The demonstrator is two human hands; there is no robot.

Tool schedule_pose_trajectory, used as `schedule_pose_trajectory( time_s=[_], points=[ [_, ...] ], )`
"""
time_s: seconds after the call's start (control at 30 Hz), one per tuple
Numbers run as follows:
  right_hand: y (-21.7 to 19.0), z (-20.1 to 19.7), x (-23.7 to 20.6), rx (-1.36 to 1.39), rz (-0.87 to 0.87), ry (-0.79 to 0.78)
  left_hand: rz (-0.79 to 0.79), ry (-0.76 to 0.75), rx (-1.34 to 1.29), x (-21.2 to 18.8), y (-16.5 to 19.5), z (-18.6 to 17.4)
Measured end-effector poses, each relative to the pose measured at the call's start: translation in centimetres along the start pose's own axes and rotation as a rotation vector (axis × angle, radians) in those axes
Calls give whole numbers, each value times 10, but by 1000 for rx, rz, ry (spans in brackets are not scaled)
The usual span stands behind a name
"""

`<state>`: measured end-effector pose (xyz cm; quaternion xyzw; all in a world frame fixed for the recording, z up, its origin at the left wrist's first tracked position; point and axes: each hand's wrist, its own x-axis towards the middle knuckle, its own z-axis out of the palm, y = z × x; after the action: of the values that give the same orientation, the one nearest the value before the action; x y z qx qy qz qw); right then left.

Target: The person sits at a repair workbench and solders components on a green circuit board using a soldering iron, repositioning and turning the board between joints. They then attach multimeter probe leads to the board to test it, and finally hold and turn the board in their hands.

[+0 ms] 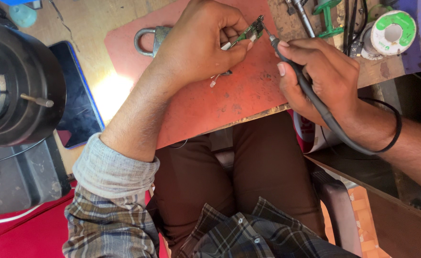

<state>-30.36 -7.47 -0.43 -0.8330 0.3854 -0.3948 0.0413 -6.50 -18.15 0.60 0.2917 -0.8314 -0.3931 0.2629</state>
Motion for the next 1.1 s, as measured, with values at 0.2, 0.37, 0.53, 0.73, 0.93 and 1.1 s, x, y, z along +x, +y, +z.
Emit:
schedule_pose_trajectory(
  time_s=[0.2,0.37,0.53,0.73,0.93,1.1],
  points=[
    [1,0,0,13,-13,0,-35,-6,-9,0,0,0],
    [2,-2,0,15,6,-14,-11,-20,-37,2,0,0],
    [2,0,1,23,-7,2,-7,-29,-61,1,-1,0],
    [1,-1,1,11,4,-9,6,-27,-51,1,-2,0],
    [1,0,2,17,-4,-5,-4,-27,-57,1,-2,0],
    [0,-1,3,21,-15,-13,8,-20,-31,1,1,-2]
  ],
)
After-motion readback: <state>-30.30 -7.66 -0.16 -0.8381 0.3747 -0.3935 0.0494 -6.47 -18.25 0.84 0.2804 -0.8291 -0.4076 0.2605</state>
